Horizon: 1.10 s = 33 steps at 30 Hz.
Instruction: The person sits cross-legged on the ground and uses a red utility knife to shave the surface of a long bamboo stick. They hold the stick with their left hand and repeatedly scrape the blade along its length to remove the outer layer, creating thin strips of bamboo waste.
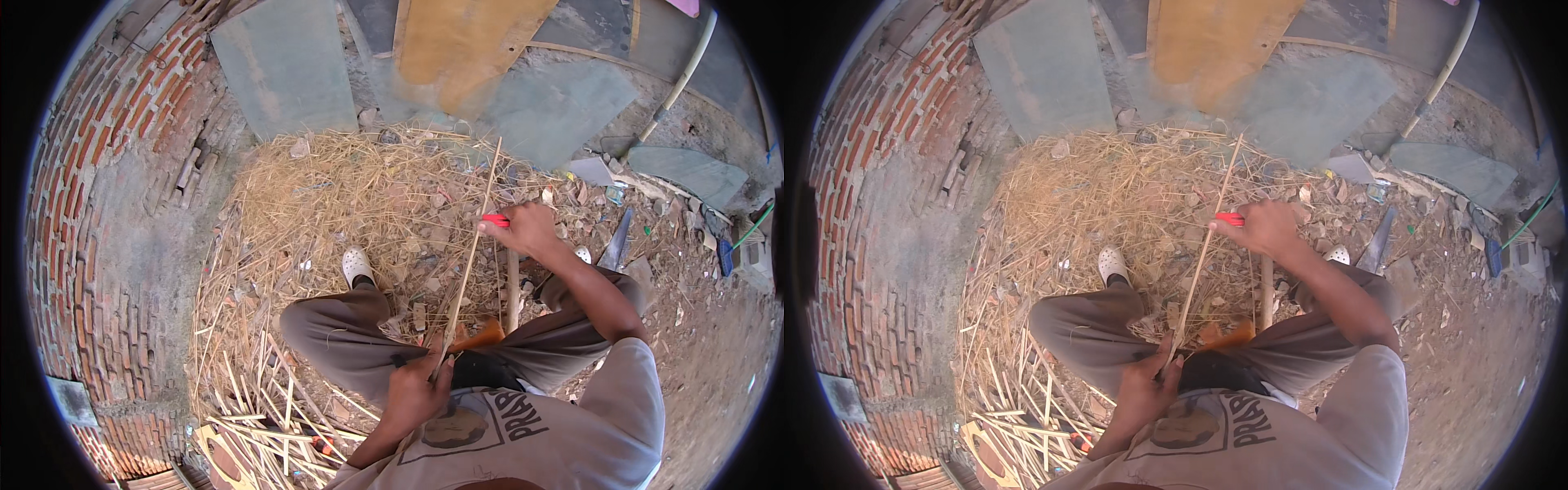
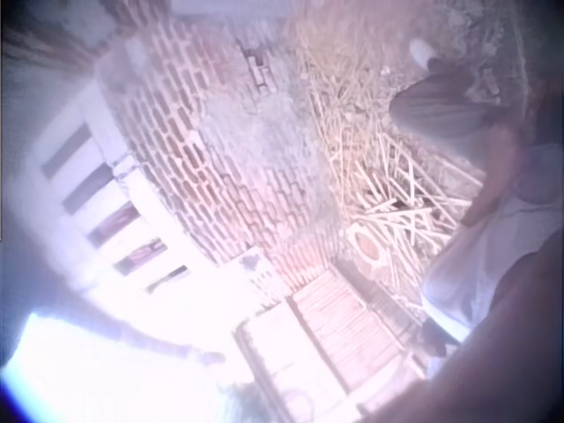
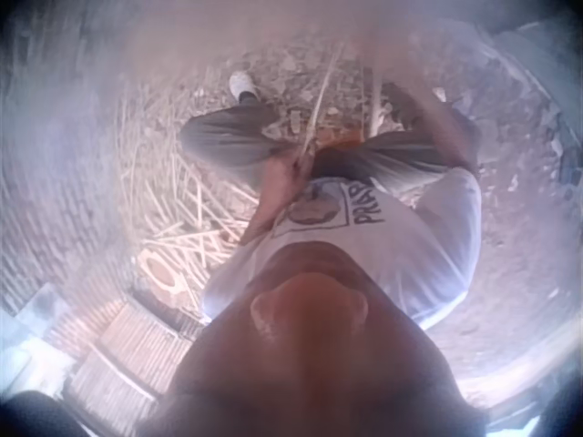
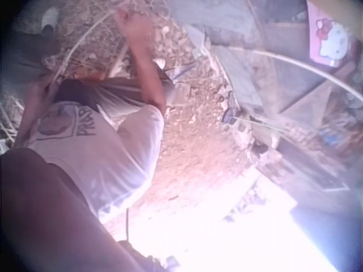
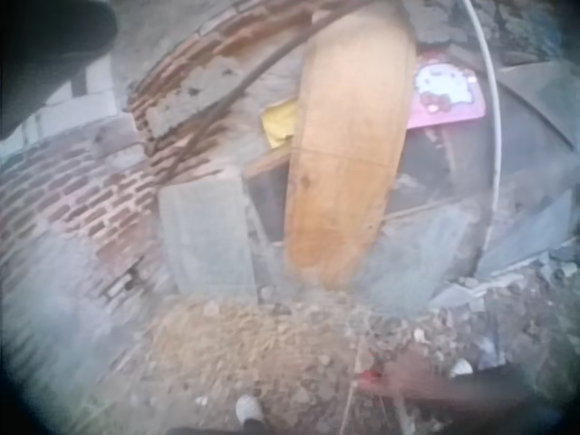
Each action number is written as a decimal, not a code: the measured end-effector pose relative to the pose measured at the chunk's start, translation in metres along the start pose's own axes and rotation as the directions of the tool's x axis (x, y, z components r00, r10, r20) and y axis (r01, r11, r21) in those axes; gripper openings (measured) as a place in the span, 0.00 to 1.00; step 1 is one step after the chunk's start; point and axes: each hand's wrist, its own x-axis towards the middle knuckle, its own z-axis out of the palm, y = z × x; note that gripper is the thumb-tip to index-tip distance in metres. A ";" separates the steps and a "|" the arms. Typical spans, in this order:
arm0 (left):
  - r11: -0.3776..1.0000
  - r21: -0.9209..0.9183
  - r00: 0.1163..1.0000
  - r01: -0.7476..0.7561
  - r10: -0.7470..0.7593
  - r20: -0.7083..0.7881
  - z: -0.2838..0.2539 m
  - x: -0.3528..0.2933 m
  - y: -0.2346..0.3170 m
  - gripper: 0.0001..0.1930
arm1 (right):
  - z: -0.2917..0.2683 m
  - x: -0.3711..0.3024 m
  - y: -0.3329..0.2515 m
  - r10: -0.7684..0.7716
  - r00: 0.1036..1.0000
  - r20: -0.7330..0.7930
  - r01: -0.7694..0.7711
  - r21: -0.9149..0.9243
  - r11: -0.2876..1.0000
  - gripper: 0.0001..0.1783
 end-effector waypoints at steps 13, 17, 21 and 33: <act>0.996 0.085 1.000 -0.014 0.015 -0.011 -0.007 0.009 -0.005 0.28 | 0.015 -0.002 -0.028 -0.285 0.953 -0.107 0.285 -0.010 0.958 0.40; 0.996 0.085 1.000 -0.011 0.012 -0.015 -0.008 0.010 -0.003 0.28 | 0.008 0.004 -0.031 -0.262 0.962 -0.078 0.264 0.025 0.964 0.40; 0.995 0.099 0.999 -0.031 0.029 0.021 -0.008 0.005 0.001 0.28 | 0.010 0.032 -0.003 0.007 0.994 -0.111 -0.009 -0.019 1.000 0.40; 1.000 -0.028 0.993 -0.002 0.006 0.120 -0.016 -0.040 0.004 0.29 | -0.019 0.075 0.101 0.375 0.879 -0.295 -0.393 -0.004 0.919 0.47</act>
